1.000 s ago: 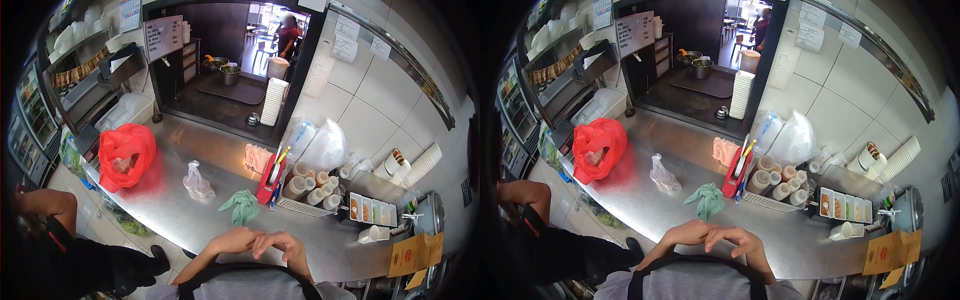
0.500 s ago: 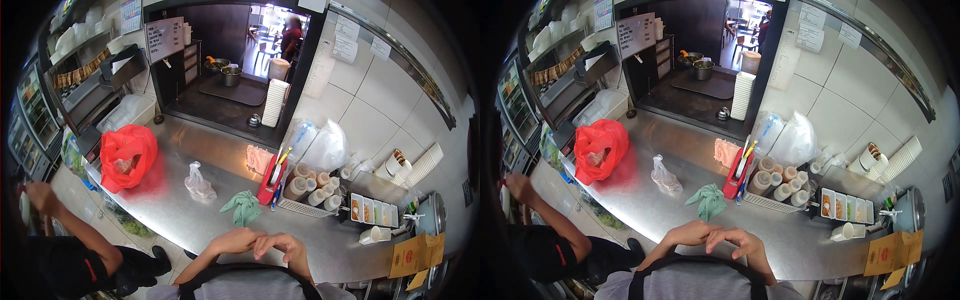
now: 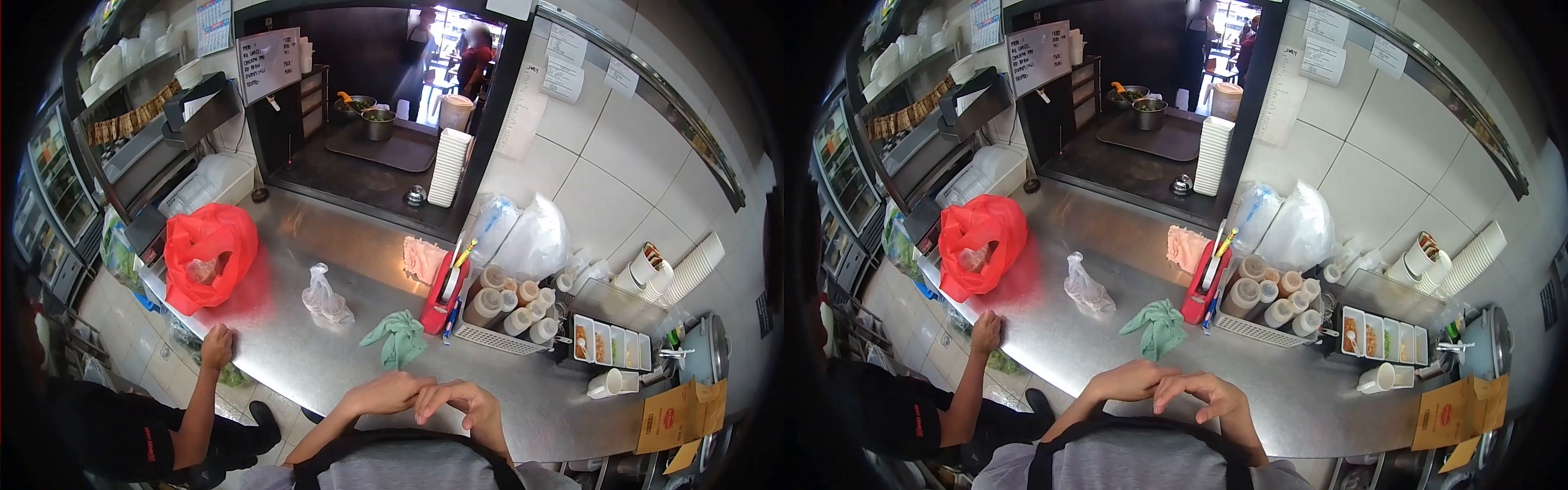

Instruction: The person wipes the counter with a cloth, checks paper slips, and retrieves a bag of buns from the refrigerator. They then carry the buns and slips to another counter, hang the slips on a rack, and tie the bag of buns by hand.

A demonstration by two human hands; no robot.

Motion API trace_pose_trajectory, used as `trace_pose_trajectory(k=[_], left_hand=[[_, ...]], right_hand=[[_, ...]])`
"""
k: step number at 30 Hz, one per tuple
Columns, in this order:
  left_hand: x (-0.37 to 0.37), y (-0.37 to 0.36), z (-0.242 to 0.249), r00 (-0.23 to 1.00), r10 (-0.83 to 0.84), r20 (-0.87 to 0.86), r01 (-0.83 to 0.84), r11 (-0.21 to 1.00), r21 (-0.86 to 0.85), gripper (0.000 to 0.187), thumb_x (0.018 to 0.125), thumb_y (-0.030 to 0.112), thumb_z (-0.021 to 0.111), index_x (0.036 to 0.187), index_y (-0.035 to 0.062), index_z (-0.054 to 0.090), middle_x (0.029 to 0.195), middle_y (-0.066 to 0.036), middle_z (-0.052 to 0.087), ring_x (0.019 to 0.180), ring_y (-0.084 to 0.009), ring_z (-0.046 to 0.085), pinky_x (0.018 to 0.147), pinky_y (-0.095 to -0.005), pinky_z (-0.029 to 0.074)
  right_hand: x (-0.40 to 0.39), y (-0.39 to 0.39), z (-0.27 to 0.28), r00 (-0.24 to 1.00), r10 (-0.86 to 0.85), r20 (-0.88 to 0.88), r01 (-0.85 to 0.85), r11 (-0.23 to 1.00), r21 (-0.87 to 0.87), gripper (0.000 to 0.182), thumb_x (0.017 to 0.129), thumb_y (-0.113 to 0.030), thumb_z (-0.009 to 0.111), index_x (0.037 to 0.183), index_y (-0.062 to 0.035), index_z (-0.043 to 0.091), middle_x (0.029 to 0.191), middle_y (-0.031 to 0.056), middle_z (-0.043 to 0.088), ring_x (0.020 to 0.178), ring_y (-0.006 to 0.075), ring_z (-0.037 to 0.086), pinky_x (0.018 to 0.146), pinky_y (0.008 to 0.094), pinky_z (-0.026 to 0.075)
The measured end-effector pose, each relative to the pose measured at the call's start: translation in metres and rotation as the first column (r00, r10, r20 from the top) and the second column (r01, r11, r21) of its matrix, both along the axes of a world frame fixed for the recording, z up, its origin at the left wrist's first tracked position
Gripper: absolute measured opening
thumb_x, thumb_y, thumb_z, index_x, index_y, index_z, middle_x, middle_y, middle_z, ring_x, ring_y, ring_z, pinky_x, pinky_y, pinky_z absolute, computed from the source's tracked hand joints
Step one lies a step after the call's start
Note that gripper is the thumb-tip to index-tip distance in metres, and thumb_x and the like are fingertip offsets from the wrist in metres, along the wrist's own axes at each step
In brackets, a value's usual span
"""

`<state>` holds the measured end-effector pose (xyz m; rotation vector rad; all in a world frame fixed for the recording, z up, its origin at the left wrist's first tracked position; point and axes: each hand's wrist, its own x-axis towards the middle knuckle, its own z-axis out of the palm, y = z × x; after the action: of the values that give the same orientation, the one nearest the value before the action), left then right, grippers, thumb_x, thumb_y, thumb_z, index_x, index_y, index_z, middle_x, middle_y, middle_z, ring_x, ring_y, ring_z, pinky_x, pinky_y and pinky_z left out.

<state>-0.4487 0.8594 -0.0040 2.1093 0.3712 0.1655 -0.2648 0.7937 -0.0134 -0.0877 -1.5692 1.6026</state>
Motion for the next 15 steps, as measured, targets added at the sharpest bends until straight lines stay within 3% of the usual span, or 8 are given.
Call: trace_pose_trajectory(k=[10, 13, 15], left_hand=[[0.001, 0.000, -0.004, 1.000, -0.013, 0.006, 0.013, 1.000, 0.013, 0.017, 0.082, 0.010, 0.055, 0.098, 0.0065, 0.053, 0.075, -0.014, 0.061, 0.074, -0.0336, 0.061, 0.063, -0.0405, 0.045], [-0.002, 0.005, -0.004, 0.999, -0.046, 0.019, 0.045, 0.998, 0.032, 0.023, 0.083, 0.010, 0.055, 0.105, 0.0071, 0.054, 0.082, -0.013, 0.062, 0.078, -0.0309, 0.062, 0.064, -0.0399, 0.047], [-0.006, 0.017, 0.004, 0.985, -0.004, 0.170, 0.009, 0.999, -0.031, 0.030, 0.085, 0.015, 0.056, 0.114, 0.0088, 0.053, 0.102, -0.016, 0.059, 0.092, -0.0298, 0.060, 0.072, -0.0384, 0.048]], right_hand=[[0.000, 0.000, 0.004, 0.999, -0.002, 0.033, 0.002, 1.000, 0.008, 0.059, 0.082, -0.045, 0.064, 0.111, 0.0055, 0.056, 0.102, 0.0200, 0.059, 0.096, 0.0318, 0.056, 0.085, 0.0426, 0.041], [0.000, -0.001, 0.003, 0.999, -0.014, 0.035, 0.014, 1.000, 0.011, 0.059, 0.082, -0.047, 0.064, 0.111, 0.0045, 0.057, 0.103, 0.0198, 0.059, 0.097, 0.0318, 0.056, 0.086, 0.0429, 0.041], [0.000, 0.000, 0.004, 0.999, -0.022, 0.031, 0.021, 0.999, 0.038, 0.059, 0.082, -0.047, 0.063, 0.111, 0.0035, 0.057, 0.105, 0.0198, 0.059, 0.098, 0.0318, 0.056, 0.089, 0.0442, 0.039]])
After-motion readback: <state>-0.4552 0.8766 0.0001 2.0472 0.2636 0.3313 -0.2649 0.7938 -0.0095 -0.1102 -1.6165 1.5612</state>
